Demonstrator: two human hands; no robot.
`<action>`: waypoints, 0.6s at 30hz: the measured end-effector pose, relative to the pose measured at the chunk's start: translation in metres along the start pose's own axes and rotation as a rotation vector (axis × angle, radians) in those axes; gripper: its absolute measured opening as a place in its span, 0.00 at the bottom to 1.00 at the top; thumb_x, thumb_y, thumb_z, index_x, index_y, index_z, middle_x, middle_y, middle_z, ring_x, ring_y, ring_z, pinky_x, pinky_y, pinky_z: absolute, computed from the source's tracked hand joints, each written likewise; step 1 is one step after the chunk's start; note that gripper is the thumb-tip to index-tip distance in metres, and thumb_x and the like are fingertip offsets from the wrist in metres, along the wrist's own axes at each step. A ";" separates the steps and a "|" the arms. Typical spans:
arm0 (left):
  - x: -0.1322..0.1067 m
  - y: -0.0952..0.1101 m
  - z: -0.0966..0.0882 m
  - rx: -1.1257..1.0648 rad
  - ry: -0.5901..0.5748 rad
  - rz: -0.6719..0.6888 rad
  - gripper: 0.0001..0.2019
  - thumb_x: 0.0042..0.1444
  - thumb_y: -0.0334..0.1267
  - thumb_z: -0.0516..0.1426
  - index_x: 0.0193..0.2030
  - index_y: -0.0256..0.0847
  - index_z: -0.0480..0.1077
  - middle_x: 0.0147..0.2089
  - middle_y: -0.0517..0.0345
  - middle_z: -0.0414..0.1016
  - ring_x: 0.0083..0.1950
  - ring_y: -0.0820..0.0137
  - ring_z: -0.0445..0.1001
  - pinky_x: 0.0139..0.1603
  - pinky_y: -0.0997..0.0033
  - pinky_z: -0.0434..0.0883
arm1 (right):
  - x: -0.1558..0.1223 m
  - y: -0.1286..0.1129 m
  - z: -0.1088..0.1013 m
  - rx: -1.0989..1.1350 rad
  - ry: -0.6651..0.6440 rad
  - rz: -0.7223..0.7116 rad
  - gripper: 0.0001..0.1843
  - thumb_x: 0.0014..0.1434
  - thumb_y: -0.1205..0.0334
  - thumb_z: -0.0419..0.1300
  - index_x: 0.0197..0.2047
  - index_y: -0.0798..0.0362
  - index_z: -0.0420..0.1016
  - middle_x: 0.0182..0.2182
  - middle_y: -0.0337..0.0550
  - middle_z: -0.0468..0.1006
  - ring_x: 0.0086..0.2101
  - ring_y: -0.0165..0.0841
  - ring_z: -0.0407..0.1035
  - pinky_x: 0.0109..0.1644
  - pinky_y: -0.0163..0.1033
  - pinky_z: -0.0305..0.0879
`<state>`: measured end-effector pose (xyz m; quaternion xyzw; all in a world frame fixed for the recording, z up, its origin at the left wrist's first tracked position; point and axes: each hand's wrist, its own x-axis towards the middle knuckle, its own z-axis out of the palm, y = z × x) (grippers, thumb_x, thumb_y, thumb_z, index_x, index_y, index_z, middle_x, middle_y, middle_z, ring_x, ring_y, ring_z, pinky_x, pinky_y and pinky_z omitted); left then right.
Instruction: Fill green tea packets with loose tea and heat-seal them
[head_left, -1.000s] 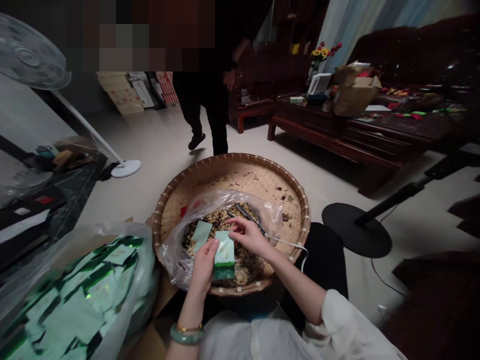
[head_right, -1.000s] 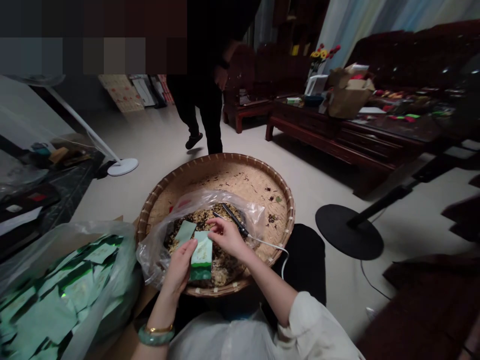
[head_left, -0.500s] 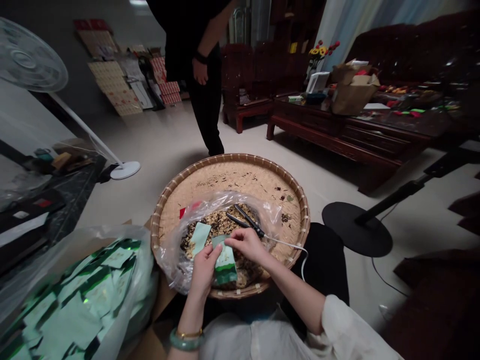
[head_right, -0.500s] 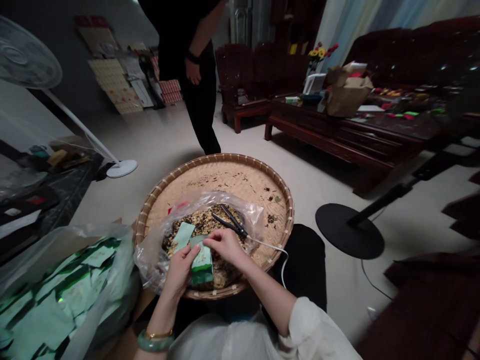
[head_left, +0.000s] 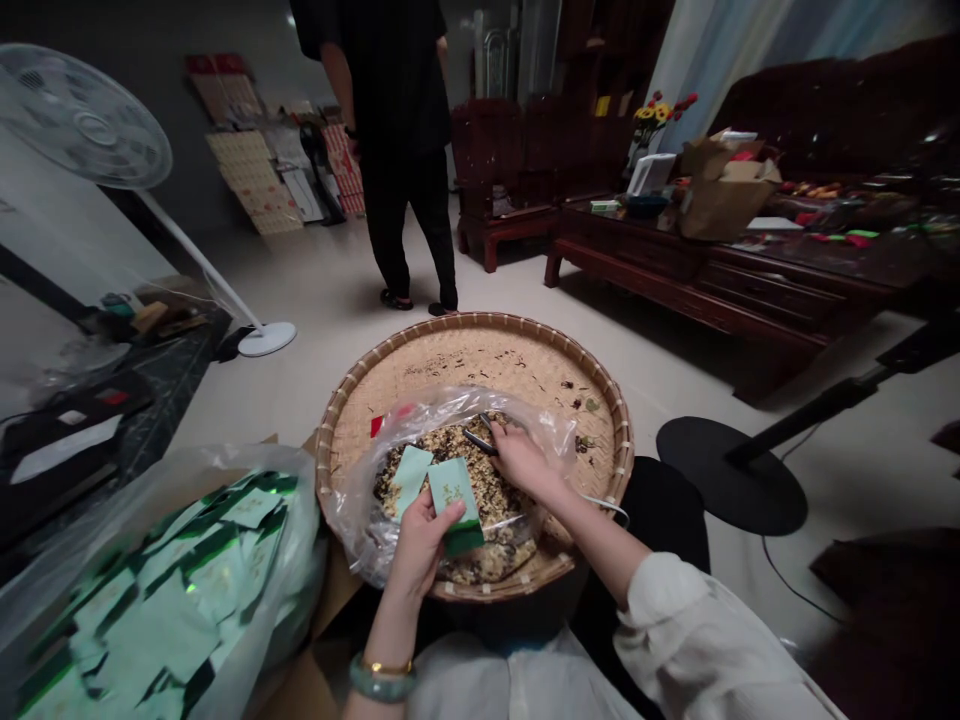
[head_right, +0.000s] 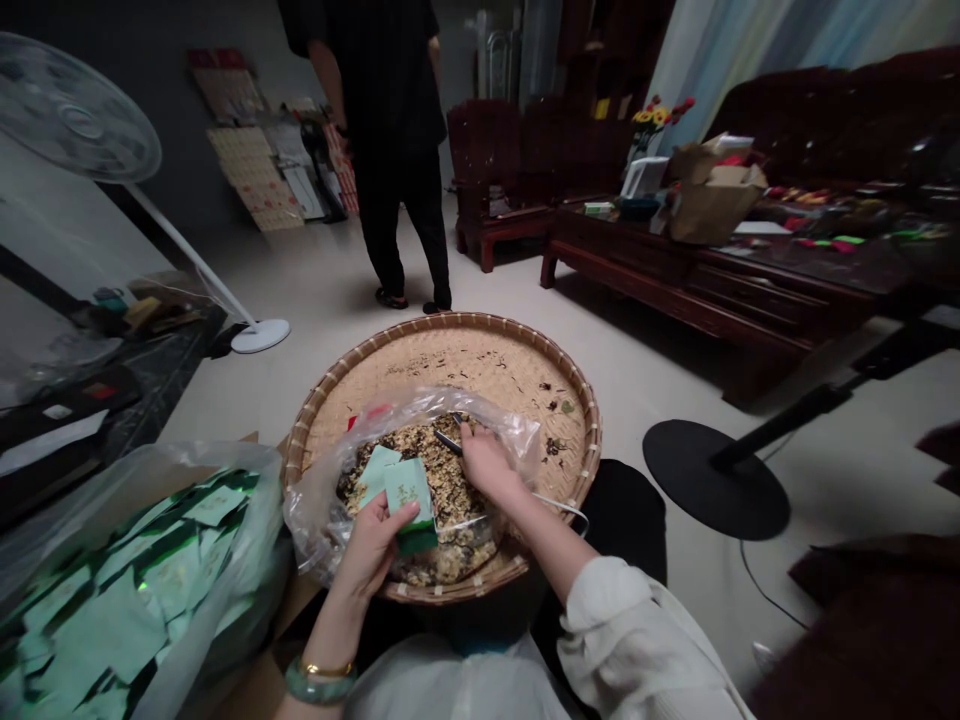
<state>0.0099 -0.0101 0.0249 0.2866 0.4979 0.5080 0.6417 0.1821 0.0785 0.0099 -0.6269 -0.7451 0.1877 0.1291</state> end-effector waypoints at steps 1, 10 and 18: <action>-0.001 0.001 0.000 0.008 -0.004 0.006 0.28 0.33 0.40 0.70 0.44 0.33 0.74 0.39 0.48 0.81 0.41 0.60 0.79 0.45 0.64 0.73 | 0.003 0.000 -0.001 0.003 -0.019 0.004 0.27 0.51 0.72 0.59 0.56 0.64 0.65 0.46 0.64 0.72 0.46 0.46 0.67 0.48 0.46 0.62; -0.002 0.009 -0.010 0.043 0.000 0.011 0.30 0.33 0.42 0.70 0.46 0.34 0.74 0.36 0.49 0.81 0.37 0.61 0.79 0.41 0.65 0.74 | -0.012 0.008 -0.039 0.492 -0.218 -0.102 0.23 0.60 0.52 0.55 0.54 0.56 0.71 0.34 0.45 0.77 0.28 0.32 0.69 0.30 0.35 0.64; 0.001 0.003 -0.005 0.204 -0.117 0.014 0.24 0.36 0.40 0.69 0.42 0.34 0.75 0.33 0.53 0.81 0.33 0.65 0.78 0.36 0.70 0.73 | -0.036 -0.007 -0.061 0.666 -0.421 -0.262 0.19 0.57 0.50 0.60 0.48 0.50 0.78 0.32 0.39 0.79 0.24 0.27 0.65 0.24 0.31 0.56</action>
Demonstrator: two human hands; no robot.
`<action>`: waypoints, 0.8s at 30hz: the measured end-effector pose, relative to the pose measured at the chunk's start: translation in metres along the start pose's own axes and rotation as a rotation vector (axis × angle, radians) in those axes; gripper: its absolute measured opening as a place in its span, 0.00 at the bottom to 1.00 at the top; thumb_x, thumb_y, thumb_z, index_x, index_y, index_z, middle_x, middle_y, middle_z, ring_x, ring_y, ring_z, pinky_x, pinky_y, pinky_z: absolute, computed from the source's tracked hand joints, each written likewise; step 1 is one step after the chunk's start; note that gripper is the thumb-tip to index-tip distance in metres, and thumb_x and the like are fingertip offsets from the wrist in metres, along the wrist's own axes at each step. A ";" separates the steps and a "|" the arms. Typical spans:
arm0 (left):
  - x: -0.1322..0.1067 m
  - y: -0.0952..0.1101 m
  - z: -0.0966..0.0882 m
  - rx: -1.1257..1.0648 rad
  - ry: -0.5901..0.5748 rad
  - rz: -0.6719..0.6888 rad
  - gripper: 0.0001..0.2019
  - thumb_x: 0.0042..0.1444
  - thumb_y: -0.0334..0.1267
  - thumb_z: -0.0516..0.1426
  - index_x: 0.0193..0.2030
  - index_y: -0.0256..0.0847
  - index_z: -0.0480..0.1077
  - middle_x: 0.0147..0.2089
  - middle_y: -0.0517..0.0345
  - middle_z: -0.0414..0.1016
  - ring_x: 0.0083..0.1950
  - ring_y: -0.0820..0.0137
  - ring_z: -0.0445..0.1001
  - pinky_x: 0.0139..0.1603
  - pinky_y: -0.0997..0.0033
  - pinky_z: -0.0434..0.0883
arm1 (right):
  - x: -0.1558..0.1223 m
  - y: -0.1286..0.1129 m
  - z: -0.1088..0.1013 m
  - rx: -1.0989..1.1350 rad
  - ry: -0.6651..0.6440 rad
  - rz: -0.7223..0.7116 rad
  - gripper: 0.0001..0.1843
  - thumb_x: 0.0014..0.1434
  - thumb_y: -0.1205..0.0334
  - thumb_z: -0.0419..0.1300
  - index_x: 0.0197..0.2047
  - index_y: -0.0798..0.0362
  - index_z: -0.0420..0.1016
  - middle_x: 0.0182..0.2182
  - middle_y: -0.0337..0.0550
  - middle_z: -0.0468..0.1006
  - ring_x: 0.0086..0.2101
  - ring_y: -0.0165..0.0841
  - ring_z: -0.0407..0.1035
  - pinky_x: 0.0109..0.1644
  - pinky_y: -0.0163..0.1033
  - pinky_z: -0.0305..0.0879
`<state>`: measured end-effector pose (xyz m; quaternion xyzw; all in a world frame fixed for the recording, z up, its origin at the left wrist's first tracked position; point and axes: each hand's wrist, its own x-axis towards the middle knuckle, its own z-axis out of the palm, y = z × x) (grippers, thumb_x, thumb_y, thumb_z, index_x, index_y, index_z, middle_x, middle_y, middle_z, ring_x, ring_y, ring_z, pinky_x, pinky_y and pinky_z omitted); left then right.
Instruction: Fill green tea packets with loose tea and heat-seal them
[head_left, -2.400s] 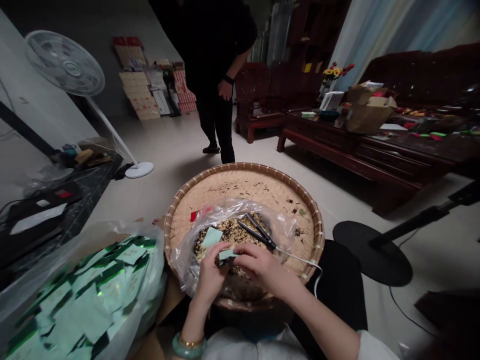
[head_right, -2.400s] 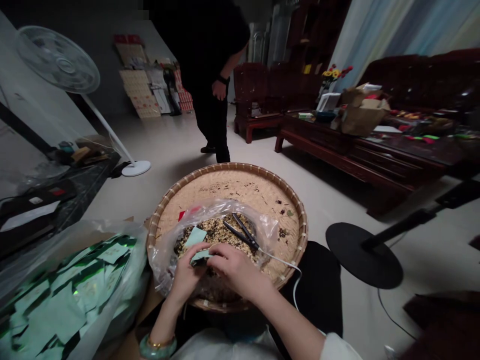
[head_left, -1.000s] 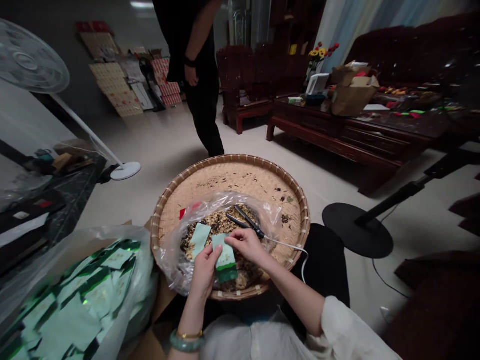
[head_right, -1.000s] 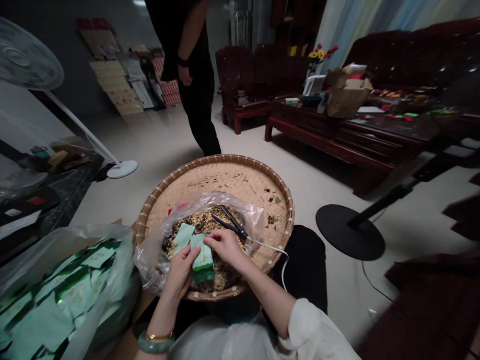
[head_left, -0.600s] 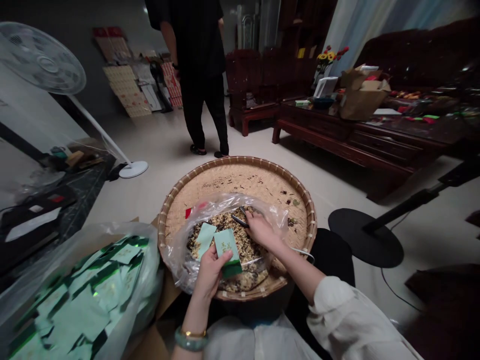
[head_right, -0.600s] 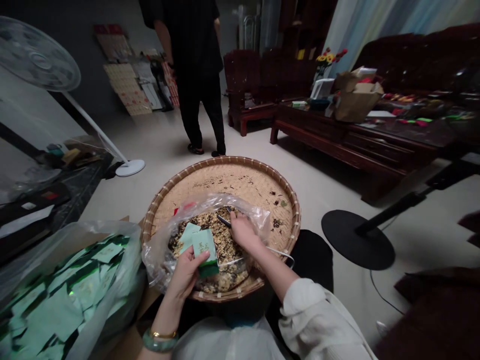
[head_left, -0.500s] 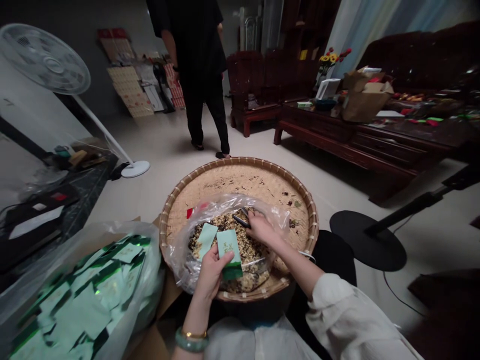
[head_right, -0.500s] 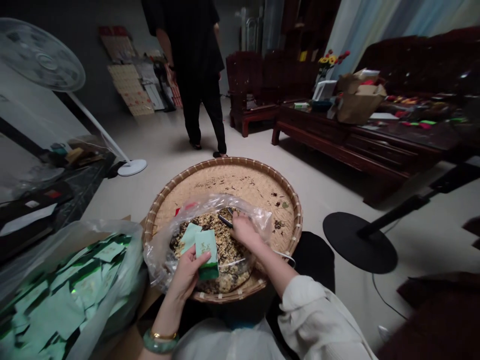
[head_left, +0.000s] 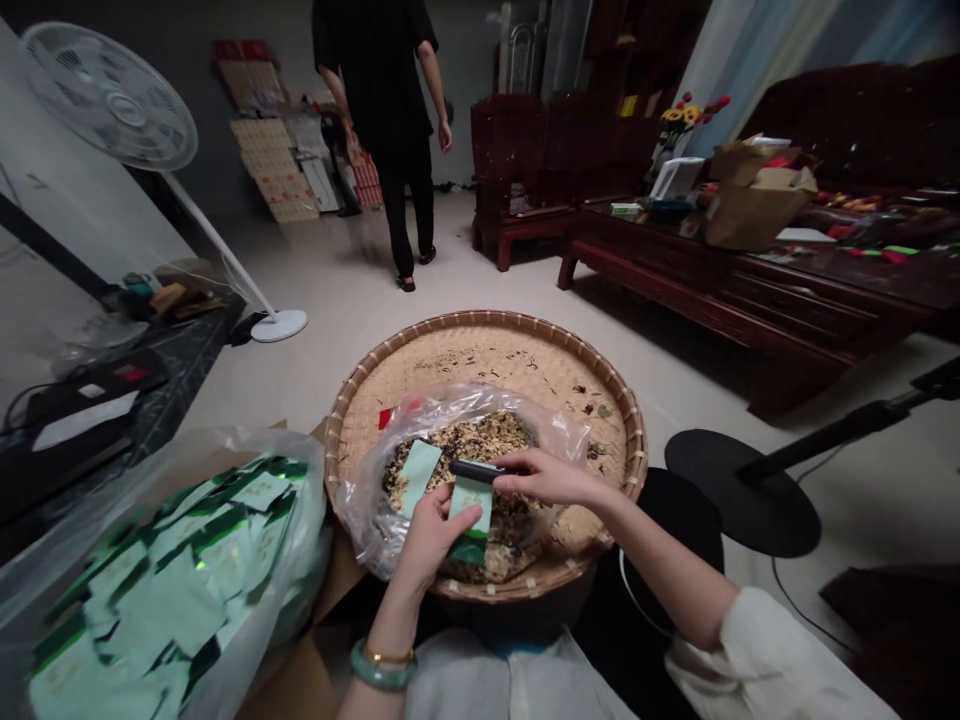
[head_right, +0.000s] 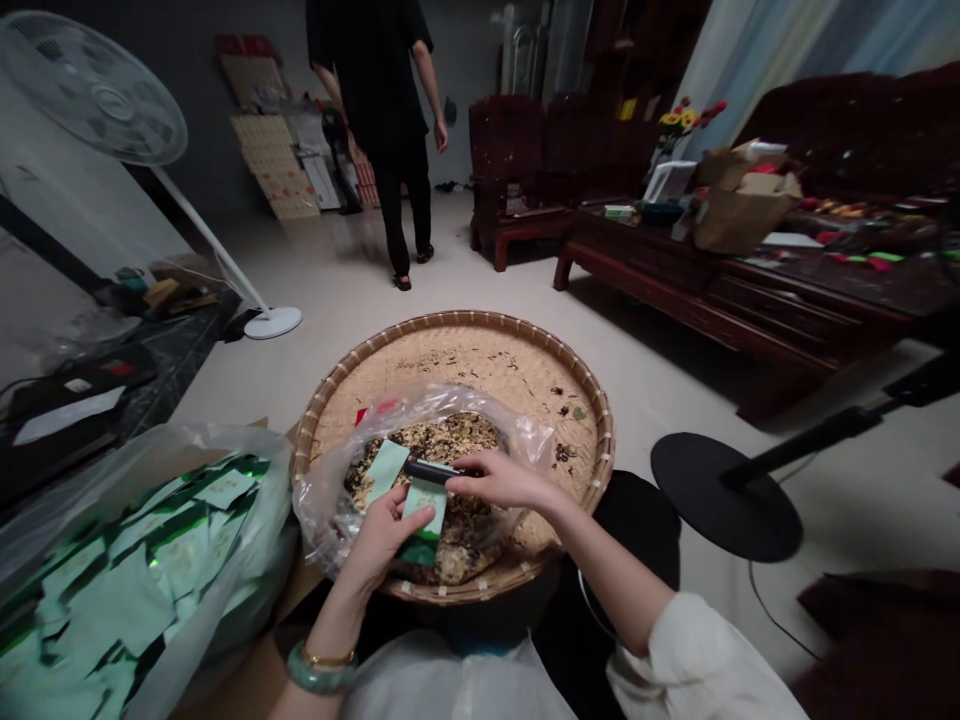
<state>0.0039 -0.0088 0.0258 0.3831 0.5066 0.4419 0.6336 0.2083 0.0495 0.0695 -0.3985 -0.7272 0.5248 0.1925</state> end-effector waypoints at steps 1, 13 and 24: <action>-0.001 0.000 0.001 0.016 -0.007 0.003 0.23 0.37 0.41 0.69 0.41 0.34 0.75 0.33 0.53 0.81 0.33 0.65 0.78 0.36 0.70 0.73 | 0.002 -0.003 0.002 -0.025 0.010 -0.016 0.18 0.56 0.51 0.60 0.47 0.50 0.79 0.33 0.39 0.80 0.26 0.29 0.67 0.26 0.31 0.58; 0.006 -0.007 -0.005 0.167 0.172 0.137 0.20 0.47 0.53 0.61 0.34 0.35 0.79 0.29 0.57 0.77 0.33 0.67 0.71 0.37 0.71 0.67 | 0.011 0.004 0.013 0.017 0.057 0.047 0.20 0.56 0.50 0.61 0.47 0.53 0.78 0.32 0.41 0.79 0.28 0.31 0.68 0.30 0.33 0.60; 0.005 0.000 -0.010 0.100 0.175 0.142 0.20 0.43 0.54 0.63 0.30 0.35 0.79 0.27 0.57 0.77 0.33 0.67 0.70 0.37 0.70 0.66 | 0.007 -0.001 -0.002 -0.005 0.018 0.111 0.27 0.54 0.46 0.62 0.52 0.53 0.75 0.36 0.43 0.78 0.28 0.30 0.66 0.29 0.33 0.58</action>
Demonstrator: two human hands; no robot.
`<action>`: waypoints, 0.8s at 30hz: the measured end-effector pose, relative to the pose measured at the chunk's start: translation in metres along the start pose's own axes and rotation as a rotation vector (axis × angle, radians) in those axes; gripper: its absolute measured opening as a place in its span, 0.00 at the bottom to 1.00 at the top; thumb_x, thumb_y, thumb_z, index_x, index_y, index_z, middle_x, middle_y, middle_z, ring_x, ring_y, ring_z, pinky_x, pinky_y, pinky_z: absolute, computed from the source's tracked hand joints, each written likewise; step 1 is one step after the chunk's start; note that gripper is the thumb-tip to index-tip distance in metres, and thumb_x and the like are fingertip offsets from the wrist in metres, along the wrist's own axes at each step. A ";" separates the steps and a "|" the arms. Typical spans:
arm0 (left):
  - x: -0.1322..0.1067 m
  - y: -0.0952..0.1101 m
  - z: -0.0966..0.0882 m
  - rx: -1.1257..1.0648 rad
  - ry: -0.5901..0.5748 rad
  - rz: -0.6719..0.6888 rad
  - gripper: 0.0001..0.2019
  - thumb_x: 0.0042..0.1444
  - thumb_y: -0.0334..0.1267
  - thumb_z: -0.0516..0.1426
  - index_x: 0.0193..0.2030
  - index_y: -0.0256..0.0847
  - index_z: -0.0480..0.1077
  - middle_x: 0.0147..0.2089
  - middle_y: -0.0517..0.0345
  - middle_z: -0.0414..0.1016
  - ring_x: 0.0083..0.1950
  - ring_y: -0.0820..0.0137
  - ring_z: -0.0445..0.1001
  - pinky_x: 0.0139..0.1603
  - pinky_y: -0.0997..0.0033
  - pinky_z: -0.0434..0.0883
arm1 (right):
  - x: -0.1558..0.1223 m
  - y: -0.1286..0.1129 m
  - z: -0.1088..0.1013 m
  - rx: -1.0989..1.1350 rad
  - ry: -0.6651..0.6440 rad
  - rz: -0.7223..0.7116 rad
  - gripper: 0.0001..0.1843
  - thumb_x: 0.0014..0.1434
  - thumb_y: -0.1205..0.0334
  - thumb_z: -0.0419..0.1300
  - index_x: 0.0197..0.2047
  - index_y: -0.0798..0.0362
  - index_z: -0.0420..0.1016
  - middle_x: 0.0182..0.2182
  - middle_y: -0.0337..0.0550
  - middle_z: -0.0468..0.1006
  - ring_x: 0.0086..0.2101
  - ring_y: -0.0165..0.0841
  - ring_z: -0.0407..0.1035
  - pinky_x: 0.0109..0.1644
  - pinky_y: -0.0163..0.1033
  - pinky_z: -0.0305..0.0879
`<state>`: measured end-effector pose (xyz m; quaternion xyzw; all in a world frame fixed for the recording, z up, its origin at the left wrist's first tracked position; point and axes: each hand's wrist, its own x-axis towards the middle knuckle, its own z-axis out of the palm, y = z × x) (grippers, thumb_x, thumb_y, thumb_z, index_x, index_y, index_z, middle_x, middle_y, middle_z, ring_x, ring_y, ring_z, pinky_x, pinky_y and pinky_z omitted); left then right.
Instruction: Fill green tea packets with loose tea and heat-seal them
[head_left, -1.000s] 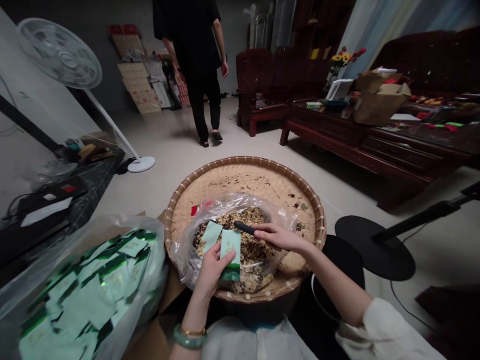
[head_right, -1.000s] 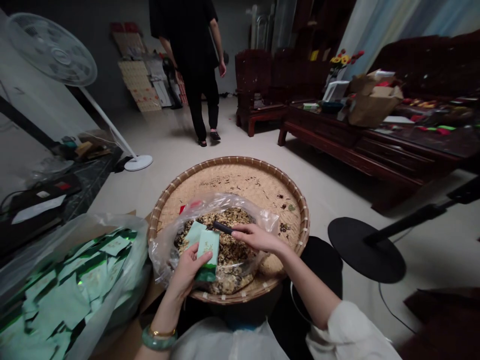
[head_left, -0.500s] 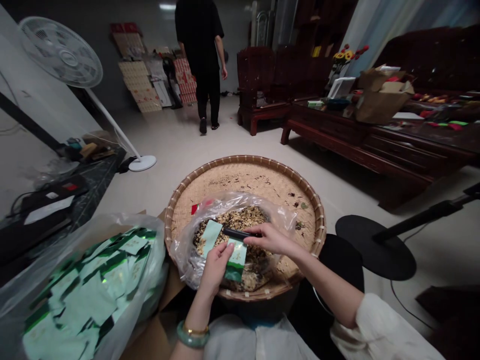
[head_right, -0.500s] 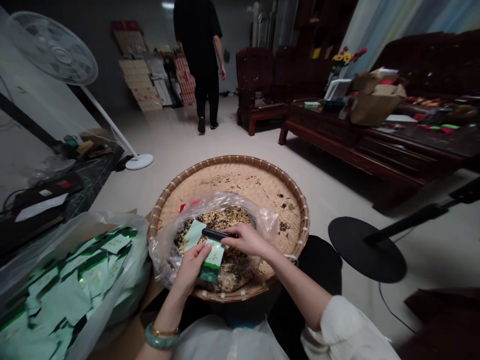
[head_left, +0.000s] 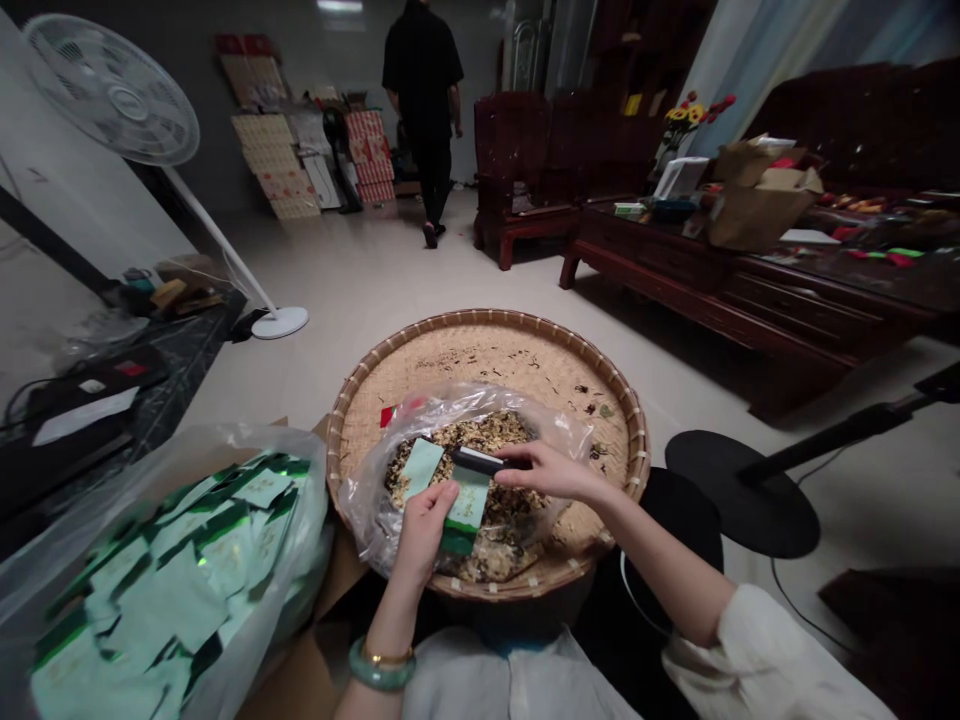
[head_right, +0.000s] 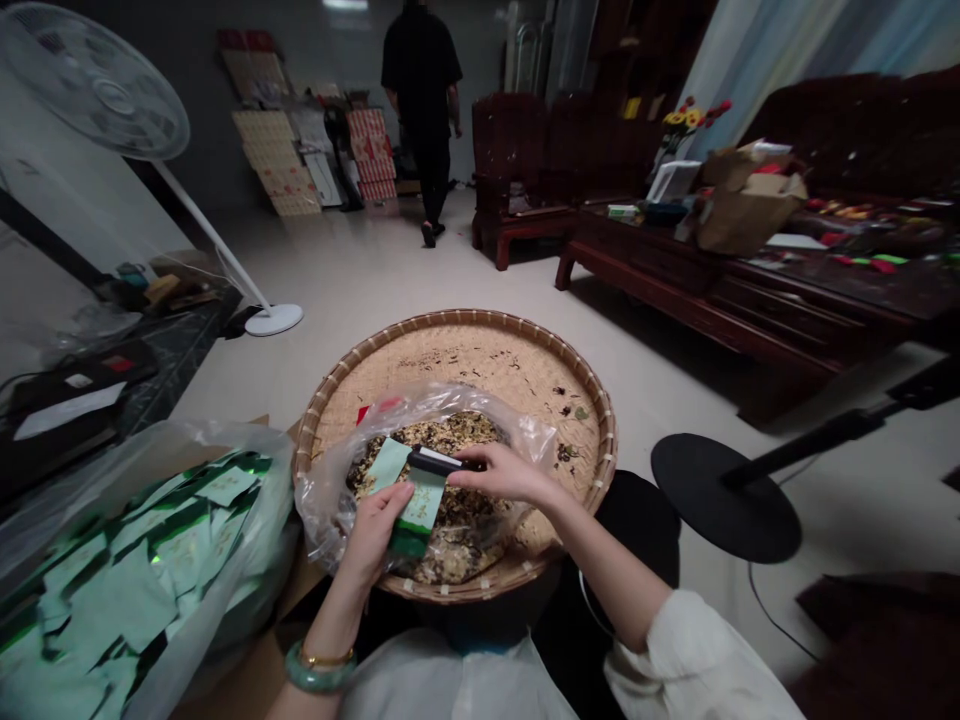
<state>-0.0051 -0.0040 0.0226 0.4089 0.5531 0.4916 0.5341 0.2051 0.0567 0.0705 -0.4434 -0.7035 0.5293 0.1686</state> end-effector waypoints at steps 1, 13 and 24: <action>0.000 0.000 0.000 0.009 -0.009 0.005 0.20 0.43 0.53 0.63 0.30 0.35 0.79 0.27 0.56 0.77 0.33 0.67 0.70 0.37 0.70 0.66 | 0.001 -0.003 0.003 -0.037 -0.004 -0.033 0.24 0.54 0.48 0.62 0.50 0.53 0.77 0.37 0.43 0.78 0.30 0.32 0.67 0.32 0.34 0.59; 0.001 0.002 -0.006 -0.044 0.001 -0.017 0.20 0.43 0.53 0.64 0.29 0.35 0.78 0.27 0.57 0.76 0.31 0.69 0.68 0.35 0.72 0.64 | 0.004 -0.004 0.002 0.095 -0.048 0.089 0.26 0.55 0.46 0.61 0.52 0.54 0.74 0.30 0.41 0.75 0.22 0.25 0.59 0.24 0.31 0.53; 0.000 0.000 -0.008 -0.013 -0.047 -0.015 0.19 0.44 0.53 0.62 0.25 0.35 0.75 0.25 0.59 0.72 0.29 0.71 0.65 0.33 0.72 0.62 | 0.009 -0.003 0.010 0.062 -0.071 0.018 0.23 0.54 0.46 0.62 0.45 0.55 0.77 0.27 0.39 0.73 0.23 0.26 0.59 0.25 0.32 0.54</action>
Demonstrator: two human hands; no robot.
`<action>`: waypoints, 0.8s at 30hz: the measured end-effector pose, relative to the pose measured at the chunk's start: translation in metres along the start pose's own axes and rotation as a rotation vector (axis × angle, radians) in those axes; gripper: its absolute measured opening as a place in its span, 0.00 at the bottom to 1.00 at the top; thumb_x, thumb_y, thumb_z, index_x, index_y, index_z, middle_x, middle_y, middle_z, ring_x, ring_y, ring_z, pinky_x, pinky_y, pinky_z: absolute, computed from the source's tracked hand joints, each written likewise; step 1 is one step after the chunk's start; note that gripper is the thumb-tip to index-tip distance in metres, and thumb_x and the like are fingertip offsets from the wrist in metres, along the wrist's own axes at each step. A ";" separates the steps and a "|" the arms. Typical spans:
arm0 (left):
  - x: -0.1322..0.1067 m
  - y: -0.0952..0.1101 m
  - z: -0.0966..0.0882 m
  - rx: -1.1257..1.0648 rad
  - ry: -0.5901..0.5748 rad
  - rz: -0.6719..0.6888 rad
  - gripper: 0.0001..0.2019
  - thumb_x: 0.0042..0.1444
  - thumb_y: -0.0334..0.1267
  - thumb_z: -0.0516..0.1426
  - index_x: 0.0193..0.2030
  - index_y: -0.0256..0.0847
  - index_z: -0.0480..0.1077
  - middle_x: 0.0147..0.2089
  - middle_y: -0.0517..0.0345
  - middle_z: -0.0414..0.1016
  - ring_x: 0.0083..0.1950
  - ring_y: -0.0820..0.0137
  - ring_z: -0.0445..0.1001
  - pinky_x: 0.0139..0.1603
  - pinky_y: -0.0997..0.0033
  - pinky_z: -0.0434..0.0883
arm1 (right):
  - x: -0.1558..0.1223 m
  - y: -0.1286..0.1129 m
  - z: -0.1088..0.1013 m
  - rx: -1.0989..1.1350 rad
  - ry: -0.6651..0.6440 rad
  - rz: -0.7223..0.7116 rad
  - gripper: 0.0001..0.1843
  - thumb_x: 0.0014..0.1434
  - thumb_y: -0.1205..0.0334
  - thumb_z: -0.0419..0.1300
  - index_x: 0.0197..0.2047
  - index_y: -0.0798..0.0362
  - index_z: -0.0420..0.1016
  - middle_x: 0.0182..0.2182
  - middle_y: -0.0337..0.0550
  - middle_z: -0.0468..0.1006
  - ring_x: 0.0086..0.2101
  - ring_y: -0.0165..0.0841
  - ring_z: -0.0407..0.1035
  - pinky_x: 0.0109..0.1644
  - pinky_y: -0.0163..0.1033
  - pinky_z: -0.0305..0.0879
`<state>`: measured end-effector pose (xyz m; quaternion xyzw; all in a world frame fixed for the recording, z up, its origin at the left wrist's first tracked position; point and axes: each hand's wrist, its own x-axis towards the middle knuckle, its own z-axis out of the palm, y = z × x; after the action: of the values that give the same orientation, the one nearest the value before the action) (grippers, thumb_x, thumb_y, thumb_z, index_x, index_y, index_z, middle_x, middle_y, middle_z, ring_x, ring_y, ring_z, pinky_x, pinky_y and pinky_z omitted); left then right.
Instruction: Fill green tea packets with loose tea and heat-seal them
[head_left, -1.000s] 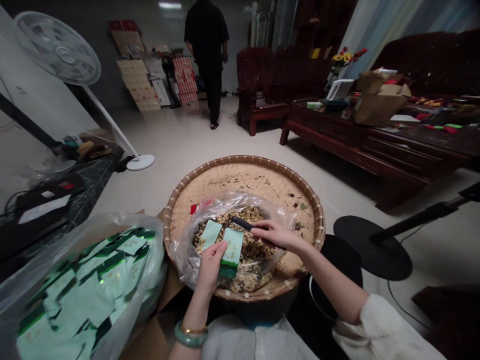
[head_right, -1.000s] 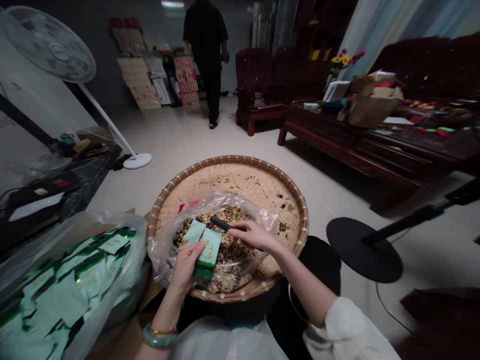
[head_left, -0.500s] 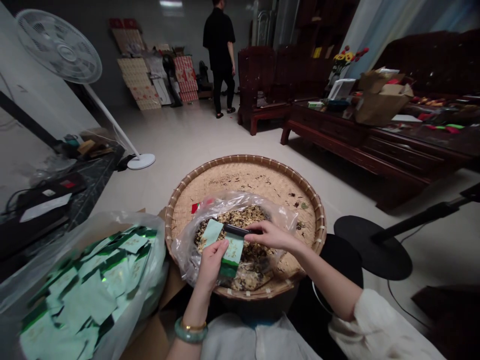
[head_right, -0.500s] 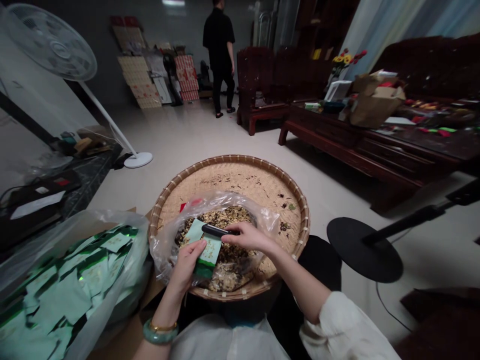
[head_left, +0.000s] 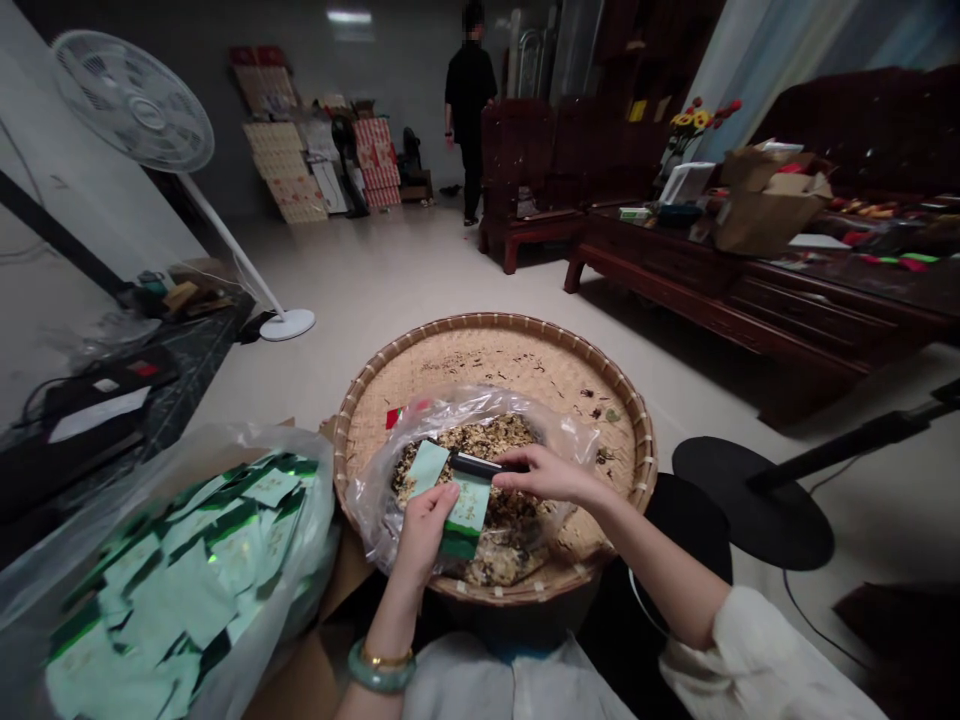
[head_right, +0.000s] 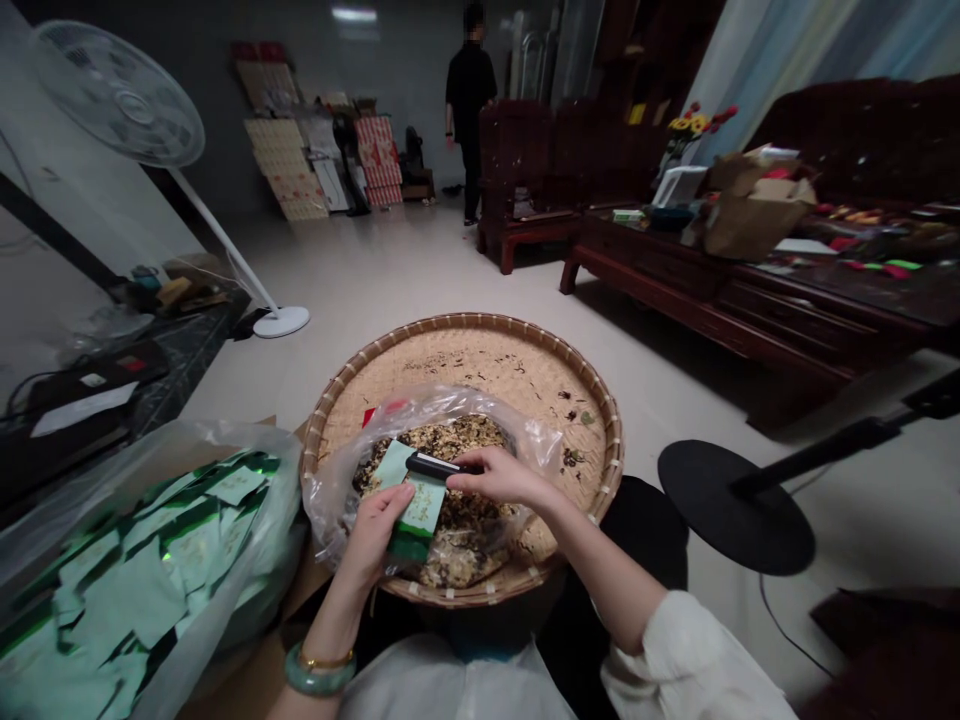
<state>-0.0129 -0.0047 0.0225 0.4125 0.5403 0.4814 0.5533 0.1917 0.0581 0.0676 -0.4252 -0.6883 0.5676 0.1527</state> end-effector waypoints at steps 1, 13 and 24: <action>0.000 -0.001 0.000 0.000 0.001 0.001 0.19 0.44 0.53 0.62 0.25 0.35 0.75 0.26 0.59 0.72 0.30 0.70 0.65 0.33 0.72 0.62 | 0.000 0.002 -0.001 0.044 -0.017 0.025 0.25 0.53 0.44 0.62 0.46 0.55 0.76 0.26 0.38 0.72 0.22 0.25 0.58 0.24 0.32 0.53; 0.000 0.002 0.001 0.055 0.008 0.032 0.20 0.46 0.54 0.61 0.25 0.35 0.74 0.25 0.59 0.71 0.29 0.71 0.65 0.33 0.73 0.62 | -0.002 -0.008 0.001 -0.135 0.063 -0.082 0.18 0.57 0.50 0.59 0.40 0.56 0.79 0.27 0.40 0.73 0.25 0.27 0.60 0.27 0.32 0.53; -0.002 0.006 0.004 0.047 0.006 0.031 0.20 0.45 0.54 0.62 0.25 0.35 0.75 0.25 0.59 0.71 0.30 0.70 0.64 0.34 0.72 0.62 | -0.004 -0.001 -0.001 0.080 -0.023 0.039 0.26 0.53 0.40 0.60 0.41 0.55 0.74 0.25 0.38 0.71 0.18 0.23 0.56 0.20 0.30 0.49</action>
<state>-0.0098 -0.0051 0.0292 0.4320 0.5467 0.4784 0.5345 0.1941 0.0558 0.0698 -0.4253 -0.6583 0.6026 0.1505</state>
